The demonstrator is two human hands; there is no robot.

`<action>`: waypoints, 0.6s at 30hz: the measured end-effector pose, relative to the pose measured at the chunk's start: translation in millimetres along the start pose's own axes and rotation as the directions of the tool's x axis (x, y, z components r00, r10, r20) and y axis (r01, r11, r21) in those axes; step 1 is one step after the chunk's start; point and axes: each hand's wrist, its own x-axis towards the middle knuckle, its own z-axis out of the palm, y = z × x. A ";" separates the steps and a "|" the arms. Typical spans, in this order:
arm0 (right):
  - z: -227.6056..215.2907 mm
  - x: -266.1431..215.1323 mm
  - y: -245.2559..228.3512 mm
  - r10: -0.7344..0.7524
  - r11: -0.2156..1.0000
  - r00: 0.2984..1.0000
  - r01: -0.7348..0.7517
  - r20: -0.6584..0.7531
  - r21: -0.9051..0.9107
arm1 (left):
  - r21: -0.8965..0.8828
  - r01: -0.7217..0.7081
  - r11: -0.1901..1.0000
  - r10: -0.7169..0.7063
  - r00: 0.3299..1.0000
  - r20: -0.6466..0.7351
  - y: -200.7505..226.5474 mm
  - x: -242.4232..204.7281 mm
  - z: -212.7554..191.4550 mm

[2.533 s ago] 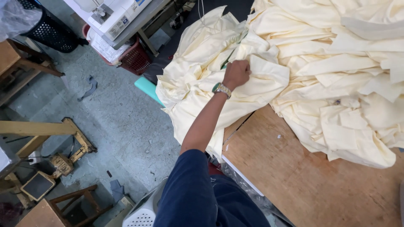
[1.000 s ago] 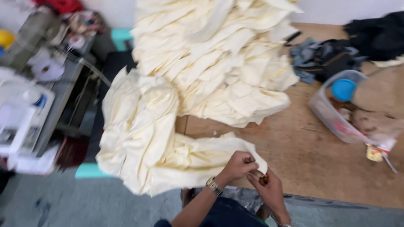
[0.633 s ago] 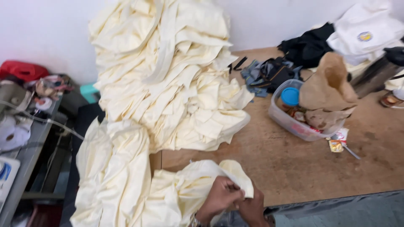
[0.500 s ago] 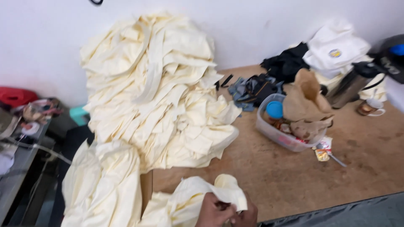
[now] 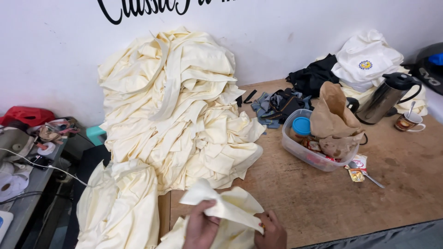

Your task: Measuring specific dimensions on fabric pieces using a measuring tape and marking them with a pencil for further processing.

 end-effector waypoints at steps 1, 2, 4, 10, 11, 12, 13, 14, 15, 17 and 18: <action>1.7 1.8 8.3 0.001 1.000 1.000 -0.001 0.001 0.003 | 0.002 -0.002 1.000 0.002 1.000 -0.002 14.7 -5.4 -11.7; 3.1 3.3 16.8 0.125 0.992 0.989 -0.125 0.085 -0.005 | 0.000 -0.106 0.994 0.106 0.994 0.004 29.0 -10.8 -23.5; 13.4 5.3 53.4 0.245 0.969 0.955 -0.244 0.168 -0.021 | -0.002 -0.212 0.977 0.212 0.977 0.009 54.7 -50.6 14.7; 24.6 22.7 162.1 0.267 0.961 0.934 -0.239 0.237 -0.138 | 0.274 -0.739 0.615 0.779 0.623 -0.068 93.3 -134.7 84.2; 8.8 31.6 145.8 0.419 0.903 0.877 -0.374 0.237 -0.212 | 0.374 -0.699 0.610 0.784 0.599 -0.161 99.9 -114.1 74.3; -7.9 37.8 130.3 0.561 0.819 0.797 -0.497 0.223 -0.286 | 0.468 -0.642 0.608 0.788 0.562 -0.252 105.4 -94.8 62.7; -8.1 55.7 139.8 0.558 0.821 0.798 -0.493 0.226 -0.289 | 0.467 -0.642 0.608 0.788 0.559 -0.257 118.3 -64.2 63.1; -9.6 70.3 149.8 0.473 0.864 0.857 -0.405 0.205 -0.301 | 0.479 -0.593 0.647 0.743 0.632 -0.220 129.9 -35.8 60.9; -10.1 84.6 160.1 0.382 0.896 0.906 -0.313 0.185 -0.314 | 0.492 -0.541 0.682 0.689 0.700 -0.185 141.7 -7.1 57.2; -43.2 144.1 124.0 0.359 0.915 0.922 -0.317 0.145 -0.250 | 0.467 -0.590 0.658 0.700 0.709 -0.090 161.6 34.1 91.0; -61.3 172.5 102.5 0.331 0.934 0.939 -0.312 0.094 -0.176 | 0.431 -0.645 0.631 0.709 0.705 0.017 172.6 55.2 104.7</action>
